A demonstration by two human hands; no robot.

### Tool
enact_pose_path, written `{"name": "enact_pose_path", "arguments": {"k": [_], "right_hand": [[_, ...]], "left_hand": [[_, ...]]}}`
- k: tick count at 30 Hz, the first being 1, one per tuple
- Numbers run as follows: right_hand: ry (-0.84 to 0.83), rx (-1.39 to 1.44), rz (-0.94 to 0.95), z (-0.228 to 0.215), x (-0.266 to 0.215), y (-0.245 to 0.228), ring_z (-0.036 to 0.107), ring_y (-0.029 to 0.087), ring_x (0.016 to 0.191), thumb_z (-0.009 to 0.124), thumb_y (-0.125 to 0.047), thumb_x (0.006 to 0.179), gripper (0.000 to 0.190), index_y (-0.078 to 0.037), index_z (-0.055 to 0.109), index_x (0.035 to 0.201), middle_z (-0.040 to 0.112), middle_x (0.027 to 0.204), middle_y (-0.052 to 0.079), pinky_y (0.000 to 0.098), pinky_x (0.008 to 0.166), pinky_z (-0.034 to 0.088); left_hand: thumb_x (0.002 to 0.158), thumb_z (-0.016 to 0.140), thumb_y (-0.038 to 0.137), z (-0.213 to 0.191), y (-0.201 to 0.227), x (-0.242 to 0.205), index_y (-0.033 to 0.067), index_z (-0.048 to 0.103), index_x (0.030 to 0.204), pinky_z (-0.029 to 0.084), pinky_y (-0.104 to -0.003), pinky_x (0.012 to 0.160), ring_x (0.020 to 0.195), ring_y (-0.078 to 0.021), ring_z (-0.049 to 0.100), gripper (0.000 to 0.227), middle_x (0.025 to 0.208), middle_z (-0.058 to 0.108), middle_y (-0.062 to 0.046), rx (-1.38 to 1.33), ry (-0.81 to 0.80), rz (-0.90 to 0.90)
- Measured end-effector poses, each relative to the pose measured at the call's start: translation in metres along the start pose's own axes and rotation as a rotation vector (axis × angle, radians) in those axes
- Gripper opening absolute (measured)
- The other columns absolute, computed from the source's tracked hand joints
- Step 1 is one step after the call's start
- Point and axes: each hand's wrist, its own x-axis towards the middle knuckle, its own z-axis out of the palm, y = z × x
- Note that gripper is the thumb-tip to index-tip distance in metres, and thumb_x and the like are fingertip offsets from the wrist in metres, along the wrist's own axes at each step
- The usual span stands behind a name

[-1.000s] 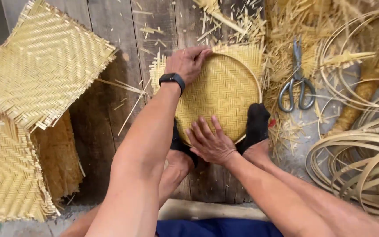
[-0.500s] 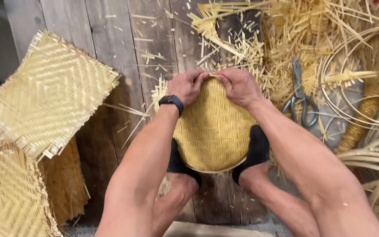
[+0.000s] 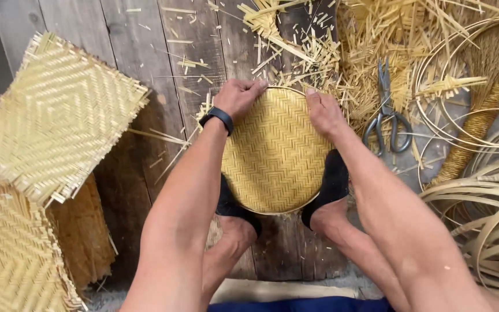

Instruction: Trimming woven bamboo mats to size and fitting them into bamboo hoops using a wooden mold and scissors to create trays.

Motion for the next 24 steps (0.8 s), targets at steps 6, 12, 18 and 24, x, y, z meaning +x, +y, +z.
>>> {"name": "enact_pose_path", "arguments": {"k": [6, 12, 18, 24], "right_hand": [[0.338, -0.371, -0.275, 0.008, -0.012, -0.009, 0.061, 0.026, 0.085, 0.031, -0.044, 0.109, 0.054, -0.004, 0.058, 0.133, 0.055, 0.107, 0.016, 0.0509, 0.078, 0.044], [0.056, -0.532, -0.328, 0.03, -0.013, -0.124, 0.054, 0.021, 0.069, 0.037, -0.049, 0.109, 0.044, -0.018, 0.061, 0.088, 0.055, 0.072, 0.003, 0.0414, 0.066, 0.042], [-0.05, -0.497, -0.22, 0.035, -0.004, -0.124, 0.037, 0.013, 0.055, 0.04, -0.052, 0.108, 0.049, -0.025, 0.054, 0.07, 0.041, 0.062, -0.004, 0.0344, 0.057, 0.036], [-0.001, -0.486, -0.352, 0.041, 0.004, -0.104, 0.041, 0.016, 0.065, 0.038, -0.049, 0.113, 0.051, -0.015, 0.06, 0.081, 0.047, 0.072, 0.001, 0.0367, 0.068, 0.041]], "left_hand": [[0.092, 0.057, 0.064, 0.027, -0.063, 0.053, 0.0194, 0.081, 0.11, 0.055, -0.037, 0.081, 0.087, -0.0232, 0.076, 0.054, 0.093, 0.08, -0.008, -0.072, 0.026, 0.182], [0.103, 0.054, 0.057, 0.011, -0.045, 0.003, 0.0042, 0.072, 0.121, 0.053, -0.038, 0.091, 0.103, -0.0265, 0.069, 0.059, 0.112, 0.074, -0.013, -0.562, 0.586, 0.495], [0.102, 0.055, 0.055, 0.018, -0.094, -0.042, -0.0016, 0.073, 0.076, 0.044, -0.041, 0.061, 0.059, -0.0245, 0.054, 0.065, 0.062, 0.062, -0.015, -0.123, 0.404, -0.179], [0.098, 0.066, 0.05, 0.032, -0.137, -0.012, -0.0089, 0.059, 0.07, 0.036, -0.044, 0.057, 0.059, -0.0203, 0.037, 0.065, 0.058, 0.042, -0.008, -0.413, 0.397, -0.074]]}}
